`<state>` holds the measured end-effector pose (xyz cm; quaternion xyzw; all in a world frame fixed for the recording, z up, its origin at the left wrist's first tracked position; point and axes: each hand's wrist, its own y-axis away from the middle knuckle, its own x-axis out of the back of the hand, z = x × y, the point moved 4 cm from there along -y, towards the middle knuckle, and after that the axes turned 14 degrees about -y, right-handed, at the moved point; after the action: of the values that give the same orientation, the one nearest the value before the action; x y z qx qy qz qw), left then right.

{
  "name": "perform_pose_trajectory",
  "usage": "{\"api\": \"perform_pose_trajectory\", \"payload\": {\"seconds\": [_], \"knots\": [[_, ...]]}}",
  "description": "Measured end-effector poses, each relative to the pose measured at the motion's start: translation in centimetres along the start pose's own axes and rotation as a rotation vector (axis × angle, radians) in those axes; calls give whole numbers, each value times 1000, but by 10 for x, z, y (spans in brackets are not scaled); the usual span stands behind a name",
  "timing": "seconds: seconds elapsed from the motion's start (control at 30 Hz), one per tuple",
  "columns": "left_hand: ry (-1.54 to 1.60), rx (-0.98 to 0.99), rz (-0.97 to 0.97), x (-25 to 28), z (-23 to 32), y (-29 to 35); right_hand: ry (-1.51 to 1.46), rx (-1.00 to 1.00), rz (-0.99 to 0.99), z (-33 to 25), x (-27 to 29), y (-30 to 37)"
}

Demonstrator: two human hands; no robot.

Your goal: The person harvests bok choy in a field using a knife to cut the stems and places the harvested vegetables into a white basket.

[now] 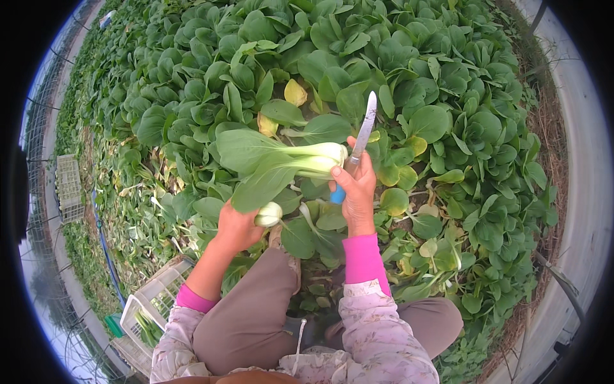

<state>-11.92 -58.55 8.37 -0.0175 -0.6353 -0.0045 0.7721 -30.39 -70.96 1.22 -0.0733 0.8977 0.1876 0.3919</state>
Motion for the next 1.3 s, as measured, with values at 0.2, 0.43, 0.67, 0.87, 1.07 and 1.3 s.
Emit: {"api": "perform_pose_trajectory", "payload": {"seconds": [0.2,0.43,0.67,0.87,1.07,1.3], "knots": [[996,371,-74,48,2,4,311,167,-249,-20,-19,10],[1092,368,-308,-1,9,-29,216,-66,-410,-5,-45,24],[1114,510,-186,-16,-4,-26,437,-100,-412,4,-43,17],[1166,635,-214,-10,-21,-17,530,-235,-359,-5,-35,11],[1433,668,-358,-9,-28,-14,937,118,-247,-19,-41,3],[1562,757,-490,-17,-11,-14,102,-308,-518,15,-60,10]]}}
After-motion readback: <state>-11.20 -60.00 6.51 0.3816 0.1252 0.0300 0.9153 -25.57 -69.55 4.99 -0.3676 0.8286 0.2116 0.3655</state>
